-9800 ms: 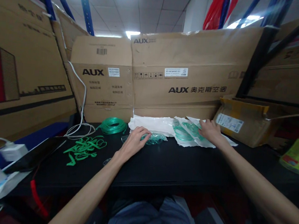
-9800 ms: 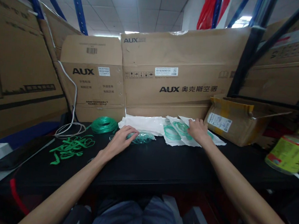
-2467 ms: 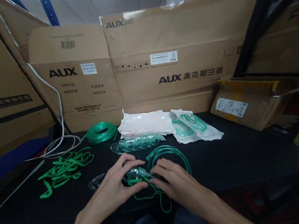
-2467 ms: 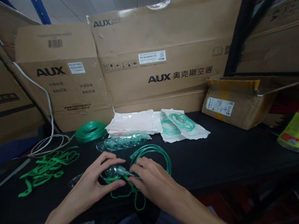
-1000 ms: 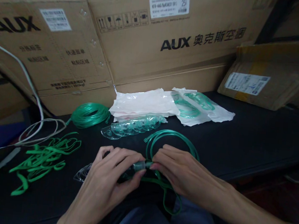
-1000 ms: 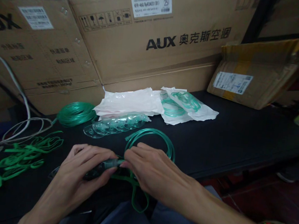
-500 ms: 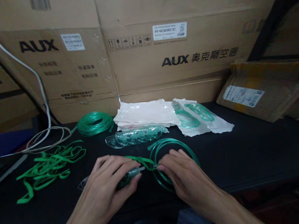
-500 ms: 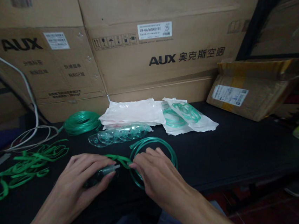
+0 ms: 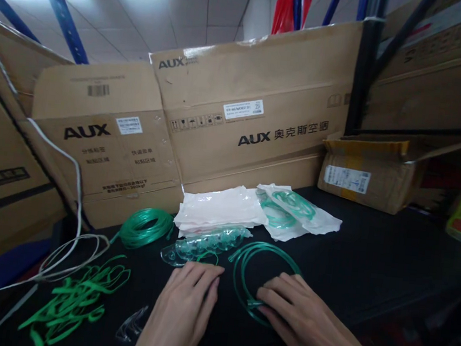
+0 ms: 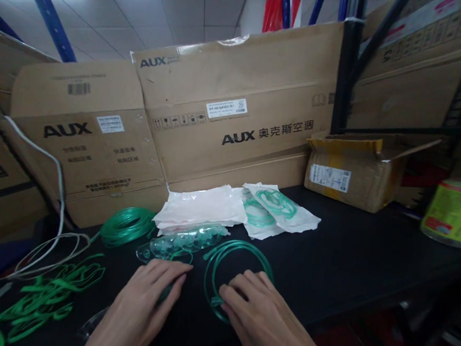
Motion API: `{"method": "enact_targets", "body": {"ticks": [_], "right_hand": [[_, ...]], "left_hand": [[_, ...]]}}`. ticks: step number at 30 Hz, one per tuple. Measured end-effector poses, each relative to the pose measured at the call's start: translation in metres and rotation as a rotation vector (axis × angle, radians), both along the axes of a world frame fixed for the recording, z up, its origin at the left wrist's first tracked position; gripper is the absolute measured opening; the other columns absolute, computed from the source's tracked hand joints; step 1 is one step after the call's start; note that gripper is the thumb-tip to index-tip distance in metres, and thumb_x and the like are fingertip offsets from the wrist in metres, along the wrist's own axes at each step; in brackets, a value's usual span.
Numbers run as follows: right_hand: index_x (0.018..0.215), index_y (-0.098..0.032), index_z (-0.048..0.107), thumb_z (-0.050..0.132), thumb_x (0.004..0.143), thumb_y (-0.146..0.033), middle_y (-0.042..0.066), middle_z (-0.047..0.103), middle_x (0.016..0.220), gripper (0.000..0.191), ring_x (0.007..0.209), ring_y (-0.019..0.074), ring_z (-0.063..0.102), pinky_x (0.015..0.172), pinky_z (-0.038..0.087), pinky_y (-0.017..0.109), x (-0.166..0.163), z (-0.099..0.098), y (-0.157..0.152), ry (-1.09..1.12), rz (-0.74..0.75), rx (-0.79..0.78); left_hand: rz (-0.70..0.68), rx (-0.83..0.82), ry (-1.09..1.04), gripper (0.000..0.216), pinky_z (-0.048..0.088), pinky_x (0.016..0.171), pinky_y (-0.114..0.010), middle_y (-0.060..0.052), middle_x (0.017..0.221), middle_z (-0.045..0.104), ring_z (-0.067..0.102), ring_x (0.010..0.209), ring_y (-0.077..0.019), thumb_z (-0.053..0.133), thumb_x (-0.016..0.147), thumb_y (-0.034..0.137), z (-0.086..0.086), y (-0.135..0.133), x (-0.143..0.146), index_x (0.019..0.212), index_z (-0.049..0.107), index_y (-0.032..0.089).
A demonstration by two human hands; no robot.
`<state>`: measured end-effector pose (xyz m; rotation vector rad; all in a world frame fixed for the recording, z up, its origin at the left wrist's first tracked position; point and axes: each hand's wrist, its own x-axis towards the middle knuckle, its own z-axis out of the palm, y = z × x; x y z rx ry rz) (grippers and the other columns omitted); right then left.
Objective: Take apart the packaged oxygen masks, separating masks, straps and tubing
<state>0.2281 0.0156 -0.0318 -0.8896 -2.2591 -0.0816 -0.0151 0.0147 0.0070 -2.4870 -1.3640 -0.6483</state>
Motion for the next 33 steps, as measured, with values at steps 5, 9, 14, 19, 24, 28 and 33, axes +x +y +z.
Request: {"method": "enact_targets", "body": {"ticks": [5, 9, 14, 19, 24, 28, 33], "right_hand": [[0.099, -0.022, 0.064, 0.042, 0.103, -0.018, 0.003, 0.072, 0.091, 0.023, 0.081, 0.0178, 0.065, 0.079, 0.05, 0.031, 0.002, 0.001, -0.007, 0.083, 0.015, 0.061], [0.102, -0.023, 0.065, 0.043, 0.102, -0.015, 0.003, 0.073, 0.093, 0.023, 0.083, 0.0179, 0.066, 0.079, 0.051, 0.031, 0.008, -0.003, -0.009, 0.109, 0.037, 0.078], [0.105, -0.022, 0.065, 0.048, 0.097, -0.009, 0.004, 0.073, 0.095, 0.023, 0.084, 0.0177, 0.067, 0.079, 0.053, 0.031, 0.012, -0.005, -0.011, 0.11, 0.037, 0.031], [0.102, -0.022, 0.065, 0.045, 0.097, -0.011, 0.006, 0.072, 0.096, 0.023, 0.084, 0.0186, 0.068, 0.077, 0.055, 0.032, 0.014, -0.007, -0.013, 0.146, -0.013, 0.045], [0.107, -0.023, 0.065, 0.047, 0.098, -0.013, 0.007, 0.072, 0.097, 0.022, 0.086, 0.0202, 0.069, 0.077, 0.057, 0.032, 0.016, -0.016, -0.012, 0.209, -0.049, 0.073], [0.11, -0.023, 0.065, 0.05, 0.097, -0.012, 0.007, 0.072, 0.097, 0.023, 0.087, 0.0205, 0.069, 0.078, 0.058, 0.033, 0.017, -0.019, -0.011, 0.247, -0.043, 0.084], [0.101, -0.021, 0.067, 0.051, 0.095, -0.01, 0.007, 0.071, 0.091, 0.02, 0.081, 0.019, 0.068, 0.074, 0.058, 0.031, 0.015, -0.011, -0.014, 0.284, -0.004, 0.063]], "left_hand": [[0.083, -0.168, 0.295, 0.05, 0.054, 0.092, -0.04, -0.011, 0.123, 0.071, 0.067, 0.11, -0.0274, 0.049, 0.086, -0.005, 0.012, 0.024, 0.037, 0.129, 0.063, 0.017], [0.096, -0.21, 0.382, 0.047, 0.055, 0.089, -0.043, -0.014, 0.118, 0.072, 0.068, 0.108, -0.0294, 0.047, 0.088, -0.004, 0.019, 0.034, 0.052, 0.126, 0.065, 0.016], [0.089, -0.21, 0.448, 0.04, 0.053, 0.087, -0.045, -0.012, 0.106, 0.071, 0.065, 0.105, -0.0331, 0.052, 0.086, 0.001, 0.021, 0.03, 0.051, 0.119, 0.067, 0.017], [-0.009, -0.19, 0.38, 0.037, 0.053, 0.087, -0.039, -0.01, 0.097, 0.072, 0.066, 0.098, -0.0284, 0.052, 0.082, -0.004, 0.01, 0.023, 0.042, 0.106, 0.07, 0.017], [-0.072, -0.137, 0.379, 0.031, 0.052, 0.087, -0.038, -0.005, 0.092, 0.07, 0.066, 0.09, -0.0245, 0.049, 0.088, -0.005, 0.007, 0.017, 0.042, 0.094, 0.069, 0.019], [-0.082, -0.113, 0.401, 0.025, 0.051, 0.079, -0.037, -0.005, 0.099, 0.068, 0.064, 0.094, -0.0254, 0.053, 0.091, 0.0, 0.013, 0.014, 0.046, 0.097, 0.066, 0.02], [-0.139, -0.116, 0.284, 0.023, 0.05, 0.077, -0.036, -0.003, 0.108, 0.066, 0.062, 0.094, -0.0234, 0.056, 0.094, 0.005, 0.01, 0.007, 0.051, 0.106, 0.061, 0.023]]}}
